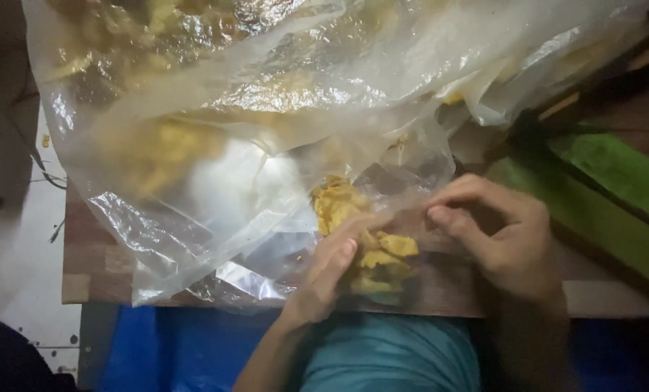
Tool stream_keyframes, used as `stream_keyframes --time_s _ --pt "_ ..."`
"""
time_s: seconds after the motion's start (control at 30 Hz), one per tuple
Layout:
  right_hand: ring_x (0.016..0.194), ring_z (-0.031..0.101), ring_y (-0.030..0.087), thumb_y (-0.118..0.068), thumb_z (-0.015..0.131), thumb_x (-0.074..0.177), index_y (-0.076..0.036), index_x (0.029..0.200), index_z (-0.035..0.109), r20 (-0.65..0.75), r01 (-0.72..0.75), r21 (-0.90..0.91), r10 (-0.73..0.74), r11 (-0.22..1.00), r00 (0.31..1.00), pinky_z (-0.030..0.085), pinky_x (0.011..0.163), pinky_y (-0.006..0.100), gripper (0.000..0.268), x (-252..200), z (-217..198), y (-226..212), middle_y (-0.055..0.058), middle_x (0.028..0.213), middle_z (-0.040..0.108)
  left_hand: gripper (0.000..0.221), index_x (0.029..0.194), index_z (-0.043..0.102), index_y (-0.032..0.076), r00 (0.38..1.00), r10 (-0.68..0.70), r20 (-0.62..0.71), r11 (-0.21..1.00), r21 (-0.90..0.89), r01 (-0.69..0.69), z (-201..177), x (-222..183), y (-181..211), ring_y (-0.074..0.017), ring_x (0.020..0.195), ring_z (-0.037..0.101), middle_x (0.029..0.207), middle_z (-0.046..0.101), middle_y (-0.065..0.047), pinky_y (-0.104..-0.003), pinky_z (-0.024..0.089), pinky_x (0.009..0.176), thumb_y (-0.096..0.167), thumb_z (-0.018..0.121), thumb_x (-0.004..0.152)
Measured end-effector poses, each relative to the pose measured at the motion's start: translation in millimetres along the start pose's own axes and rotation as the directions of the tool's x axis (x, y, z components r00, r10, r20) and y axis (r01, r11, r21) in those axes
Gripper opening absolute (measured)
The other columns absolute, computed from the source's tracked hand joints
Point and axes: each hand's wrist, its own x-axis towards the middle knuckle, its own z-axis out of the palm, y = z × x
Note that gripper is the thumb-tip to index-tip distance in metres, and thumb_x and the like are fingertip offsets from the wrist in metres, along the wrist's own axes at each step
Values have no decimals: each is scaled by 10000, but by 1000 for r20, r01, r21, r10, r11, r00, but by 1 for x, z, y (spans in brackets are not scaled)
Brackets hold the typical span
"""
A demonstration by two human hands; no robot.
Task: The person uses tongs to place yellow fried snacks into small clear plastic bags on a wooden table, then seals each bag with a handheld heat sealer. The process is repeated for multiple bags.
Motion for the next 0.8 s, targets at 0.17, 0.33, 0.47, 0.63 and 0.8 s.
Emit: stream_keyframes --time_s 0.17,0.33,0.47,0.63,0.8 --pt "824 680 142 -68 652 958 -36 989 703 186 54 -71 -40 996 982 536 796 258 67 28 -23 -17 60 892 719 714 1520 402 78 990 27 -141 998 -52 -35 -7 11 0 -278 1416 516 1512 493 -146 -417 487 1123 586 483 1025" --pt "921 701 176 -17 639 1008 -4 1064 683 130 156 -107 -142 982 981 577 859 274 72 46 -30 -6 102 994 723 171 1126 667 61 938 166 -305 971 215 -103 -14 60 50 -159 999 698 1122 690 -78 -278 634 915 157 674 984" --pt "958 723 199 29 628 1044 17 1088 656 26 162 -56 -161 985 987 609 895 284 54 45 -33 -3 127 1018 715 159 1029 656 54 950 171 -261 980 144 -137 -22 80 59 -192 996 739 1001 724 -81 -289 642 890 195 582 1035" --pt "890 670 151 -28 657 1029 -27 1042 679 -206 -60 7 60 998 977 544 811 247 26 37 -20 -4 74 972 696 94 1005 646 35 957 151 -249 985 -43 -167 -26 85 37 -170 881 682 924 681 -79 -296 620 853 112 601 1034" --pt "933 698 196 15 699 1024 -45 1212 536 -228 14 -2 -14 1000 974 617 880 276 256 27 -14 -10 108 1030 659 249 1131 539 71 903 209 -375 977 44 -208 -25 78 31 -181 883 744 881 694 -91 -263 620 816 50 722 964"
